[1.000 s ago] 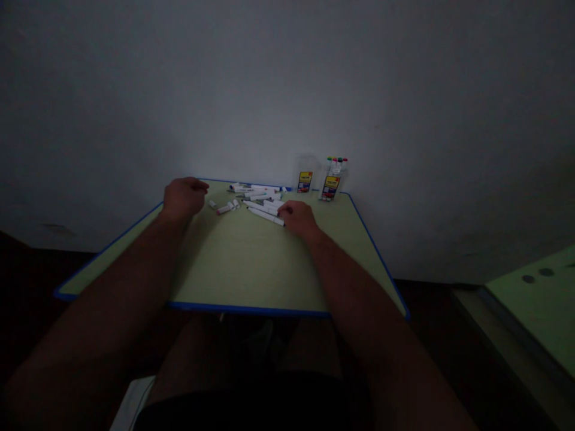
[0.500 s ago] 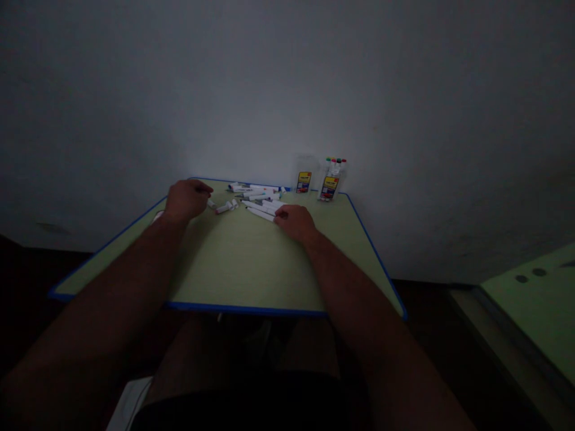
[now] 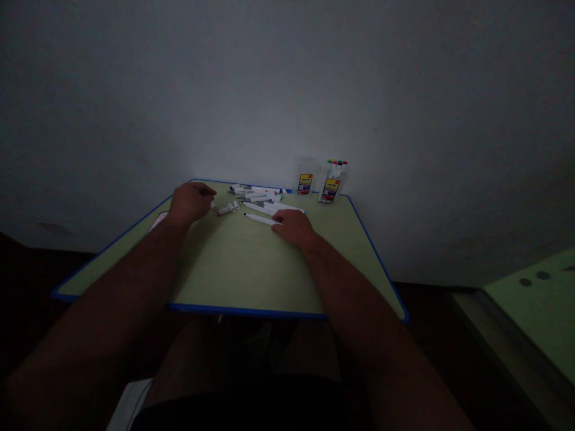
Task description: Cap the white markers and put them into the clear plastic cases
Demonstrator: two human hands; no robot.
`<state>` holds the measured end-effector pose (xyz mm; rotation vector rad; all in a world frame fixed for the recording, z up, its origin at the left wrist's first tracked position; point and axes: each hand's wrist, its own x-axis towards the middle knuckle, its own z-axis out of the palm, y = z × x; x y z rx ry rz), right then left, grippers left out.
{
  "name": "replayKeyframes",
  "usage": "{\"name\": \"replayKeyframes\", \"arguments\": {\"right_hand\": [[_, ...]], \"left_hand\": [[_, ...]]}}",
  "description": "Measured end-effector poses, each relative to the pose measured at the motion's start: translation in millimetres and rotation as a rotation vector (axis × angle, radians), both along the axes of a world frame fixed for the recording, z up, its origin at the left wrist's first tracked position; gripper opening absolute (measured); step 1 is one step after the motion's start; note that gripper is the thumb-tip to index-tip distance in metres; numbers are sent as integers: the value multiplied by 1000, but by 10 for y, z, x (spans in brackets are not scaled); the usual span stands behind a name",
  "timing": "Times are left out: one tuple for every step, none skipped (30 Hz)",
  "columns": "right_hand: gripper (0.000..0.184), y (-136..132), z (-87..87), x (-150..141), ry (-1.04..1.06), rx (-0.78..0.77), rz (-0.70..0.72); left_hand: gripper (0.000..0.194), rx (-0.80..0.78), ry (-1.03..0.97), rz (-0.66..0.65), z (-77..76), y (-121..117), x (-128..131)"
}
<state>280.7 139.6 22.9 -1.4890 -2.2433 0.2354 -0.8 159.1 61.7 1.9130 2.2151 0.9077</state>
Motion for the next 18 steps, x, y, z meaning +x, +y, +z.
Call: {"name": "replayKeyframes", "arguments": {"right_hand": [[31,-1,2,-7,-10,-5,5],[31,-2,5,-14,-21,-8,8],[30,-2,9,-17,-29,-12,11],[30,-1,15,-18,-30,-15,9],[31,1,25,-16,-24,-18,0],[31,5,39,-9,-9,-19,-18],[31,11,59,3,16,-20,-42],[32,19,84,20,47,-20,-69],[32,29,112,41,83,-19,-98],[32,40,142,67,117,-21,-126],[32,53,170,96,148,-27,-152],[31,66,195,126,172,-40,-180],[30,79,214,156,191,-56,-212],[29,93,228,185,205,-73,-248],[28,106,235,211,216,-89,-288],[27,119,238,234,226,-102,-326],[26,132,237,253,233,-109,-360],[25,143,235,269,240,-112,-388]], "left_hand": [[29,6,1,-3,-8,6,0],[29,11,7,-6,-18,11,2],[30,13,14,-8,-29,16,5],[30,10,22,-8,-39,20,10],[30,5,30,-9,-49,22,17],[30,1,39,-11,-58,21,27],[30,-1,50,-15,-65,16,40],[30,0,65,-24,-70,9,56],[30,3,81,-33,-74,0,75],[29,7,97,-44,-77,-12,96],[30,12,110,-53,-81,-24,121],[30,17,118,-65,-85,-36,148],[30,23,121,-79,-90,-47,180],[31,29,121,-96,-96,-56,215],[31,33,120,-115,-103,-62,255],[32,36,121,-135,-110,-64,300],[32,33,128,-155,-116,-61,351],[32,31,142,-171,-120,-52,406]]}}
